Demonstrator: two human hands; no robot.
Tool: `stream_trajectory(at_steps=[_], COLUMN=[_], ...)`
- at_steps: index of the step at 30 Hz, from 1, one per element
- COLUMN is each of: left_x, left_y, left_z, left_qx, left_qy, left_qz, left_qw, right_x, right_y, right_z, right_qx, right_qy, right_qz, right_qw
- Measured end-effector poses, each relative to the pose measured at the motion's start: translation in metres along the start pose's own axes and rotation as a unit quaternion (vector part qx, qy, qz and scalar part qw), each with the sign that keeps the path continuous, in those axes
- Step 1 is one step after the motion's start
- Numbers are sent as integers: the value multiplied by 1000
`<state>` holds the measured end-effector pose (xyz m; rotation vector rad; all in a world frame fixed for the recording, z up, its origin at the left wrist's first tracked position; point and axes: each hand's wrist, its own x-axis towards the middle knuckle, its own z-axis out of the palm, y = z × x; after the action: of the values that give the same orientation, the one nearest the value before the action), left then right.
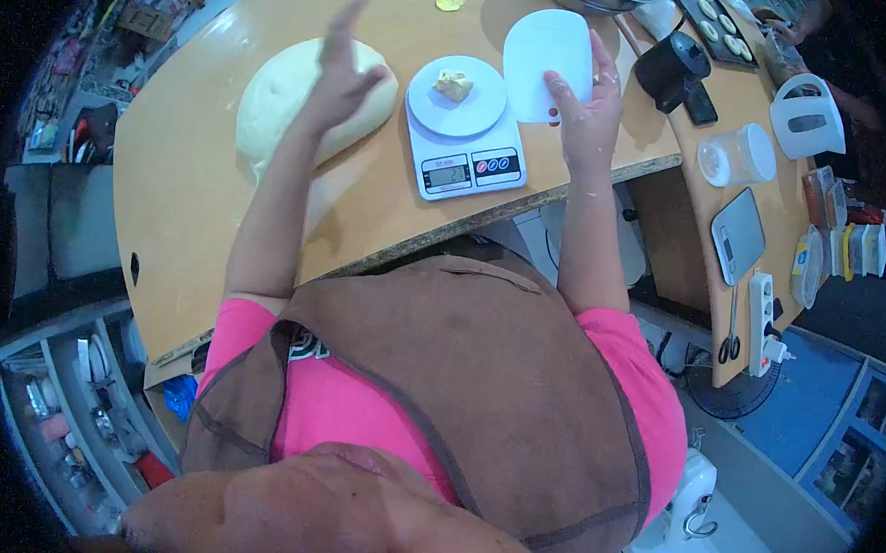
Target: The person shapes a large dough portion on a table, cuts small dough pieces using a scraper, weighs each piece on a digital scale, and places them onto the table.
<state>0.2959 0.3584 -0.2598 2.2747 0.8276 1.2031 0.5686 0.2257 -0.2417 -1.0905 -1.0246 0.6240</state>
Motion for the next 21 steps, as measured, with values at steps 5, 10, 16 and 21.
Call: stream_trajectory(at_steps=[5,10,16,21], left_x=[-55,-150,-195,-159], left_y=[5,9,18,21], left_z=[-97,-148,-156,-110], left_qx=[226,319,413,330], left_qy=[111,228,253,217], left_qz=[-90,-213,-292,-115], left_qw=[964,895,825,912], right_x=[4,8,11,24], right_y=[6,13,19,39], right_z=[-7,-5,7,2], right_qx=[5,0,1,-329], right_qy=[2,1,-21,-80], right_qz=[-2,-13,19,-94], right_qw=[1000,1000,1000,936])
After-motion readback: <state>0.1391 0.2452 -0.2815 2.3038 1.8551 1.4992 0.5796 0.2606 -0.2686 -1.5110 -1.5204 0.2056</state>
